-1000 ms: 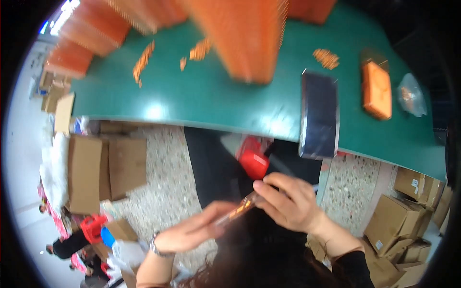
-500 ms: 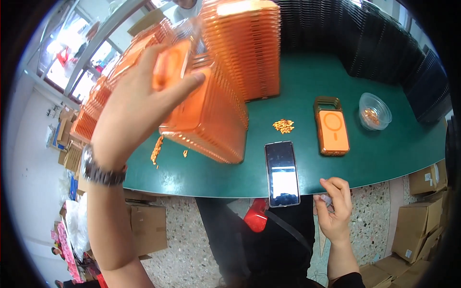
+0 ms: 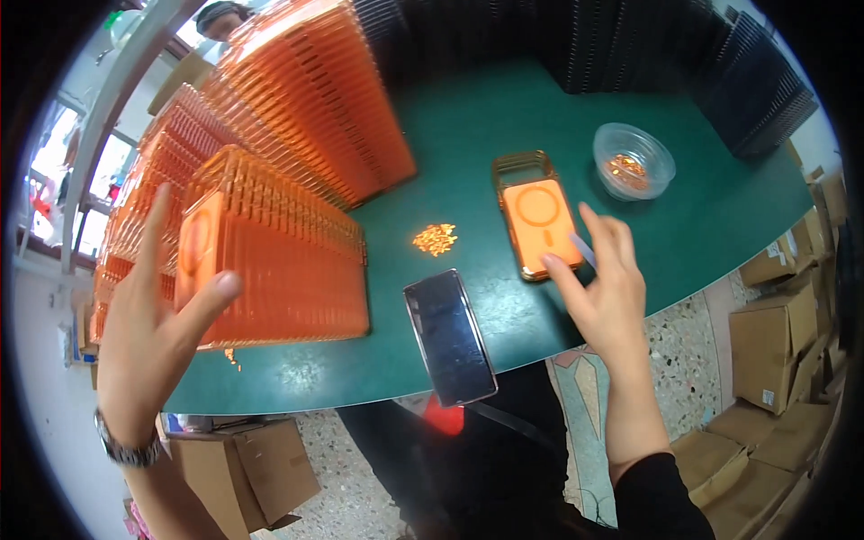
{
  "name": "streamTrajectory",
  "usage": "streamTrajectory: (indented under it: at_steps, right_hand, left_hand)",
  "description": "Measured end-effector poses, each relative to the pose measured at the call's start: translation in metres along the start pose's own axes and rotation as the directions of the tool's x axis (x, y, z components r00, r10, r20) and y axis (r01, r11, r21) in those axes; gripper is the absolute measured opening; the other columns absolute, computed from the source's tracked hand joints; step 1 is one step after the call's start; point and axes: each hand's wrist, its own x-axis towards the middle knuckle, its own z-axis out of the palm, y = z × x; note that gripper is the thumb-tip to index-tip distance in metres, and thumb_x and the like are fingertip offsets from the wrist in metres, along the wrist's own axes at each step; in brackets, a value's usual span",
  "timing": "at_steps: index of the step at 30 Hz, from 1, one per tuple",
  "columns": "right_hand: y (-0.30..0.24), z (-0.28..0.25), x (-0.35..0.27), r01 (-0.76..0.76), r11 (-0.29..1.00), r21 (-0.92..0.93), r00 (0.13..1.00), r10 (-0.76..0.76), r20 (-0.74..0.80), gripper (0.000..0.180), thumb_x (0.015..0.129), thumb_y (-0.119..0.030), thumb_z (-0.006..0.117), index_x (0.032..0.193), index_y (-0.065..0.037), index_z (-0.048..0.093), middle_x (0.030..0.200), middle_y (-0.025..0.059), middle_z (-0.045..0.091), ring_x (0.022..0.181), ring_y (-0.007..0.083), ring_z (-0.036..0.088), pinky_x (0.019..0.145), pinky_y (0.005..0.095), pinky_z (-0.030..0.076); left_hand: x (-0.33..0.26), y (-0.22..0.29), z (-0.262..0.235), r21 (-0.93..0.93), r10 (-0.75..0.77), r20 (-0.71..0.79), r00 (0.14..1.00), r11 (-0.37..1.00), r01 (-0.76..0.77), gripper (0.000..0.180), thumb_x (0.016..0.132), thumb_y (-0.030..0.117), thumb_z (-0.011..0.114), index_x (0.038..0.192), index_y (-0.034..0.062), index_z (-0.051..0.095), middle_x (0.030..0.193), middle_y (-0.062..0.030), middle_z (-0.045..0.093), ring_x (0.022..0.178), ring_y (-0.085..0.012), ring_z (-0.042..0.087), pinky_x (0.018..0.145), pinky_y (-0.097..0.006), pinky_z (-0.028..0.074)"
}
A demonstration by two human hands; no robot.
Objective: Assembling magnetic phone cases by manually placing components into transparent orange shells.
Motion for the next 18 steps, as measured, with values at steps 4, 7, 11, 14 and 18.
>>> streamTrajectory:
  at_steps: [4,7,11,14,18]
  right_hand:
    - [-0.001,0.020,0.033,-0.042,0.923,-0.383,0.974,0.124,0.191,0.094,0.086,-0.055,0.078,0.152,0.004,0.046,0.121,0.0241,0.063,0.108,0.0407,0.070,0.089,0.0456,0.058]
    - [-0.008,0.022,0.041,0.013,0.906,-0.422,0.966,0.098,0.241,0.098,0.080,-0.048,0.083,0.150,0.009,0.045,0.114,0.0261,0.063,0.097,0.0395,0.073,0.080,0.0471,0.061]
    - [-0.008,0.028,0.043,0.001,0.873,-0.488,0.965,0.126,0.229,0.104,0.075,-0.045,0.082,0.153,0.010,0.041,0.114,0.0283,0.063,0.097,0.0406,0.073,0.081,0.0470,0.061]
    - [-0.013,0.025,0.047,-0.024,0.849,-0.527,0.963,0.162,0.217,0.107,0.073,-0.043,0.077,0.156,0.011,0.037,0.115,0.0314,0.065,0.103,0.0431,0.072,0.088,0.0458,0.060]
    - [0.001,-0.006,0.044,-0.208,0.960,-0.187,0.949,0.244,0.199,0.111,0.076,-0.043,0.079,0.160,0.011,0.030,0.117,0.0260,0.067,0.104,0.0324,0.072,0.083,0.0399,0.060]
  left_hand:
    - [-0.035,-0.015,0.015,0.032,0.174,-0.411,0.895,0.984,-0.176,0.098,0.089,0.049,0.079,0.166,0.0078,0.034,0.117,-0.0226,0.075,0.079,-0.0187,0.067,0.073,-0.035,0.056]
    - [-0.111,0.017,0.021,-0.182,0.001,-0.580,0.815,0.974,-0.131,0.055,0.103,0.018,0.050,0.151,-0.0067,0.049,0.124,-0.0197,0.066,0.094,-0.0172,0.056,0.088,-0.033,0.049]
    - [-0.131,-0.007,0.059,-0.388,0.515,-0.449,0.730,0.624,-0.678,0.032,0.100,0.025,0.071,0.116,-0.0039,0.072,0.077,-0.0156,0.067,0.063,-0.0288,0.062,0.061,-0.038,0.051]
    - [-0.141,-0.002,0.115,-0.675,0.382,-0.345,0.857,0.533,-0.510,0.026,0.091,0.019,0.078,0.111,0.0018,0.077,0.076,-0.0145,0.069,0.064,-0.0312,0.065,0.061,-0.038,0.052]
    - [-0.157,0.010,0.175,-0.852,0.262,-0.350,0.899,0.310,-0.422,0.016,0.088,0.011,0.077,0.097,-0.0028,0.076,0.069,-0.0096,0.070,0.061,-0.0230,0.068,0.057,-0.027,0.049]
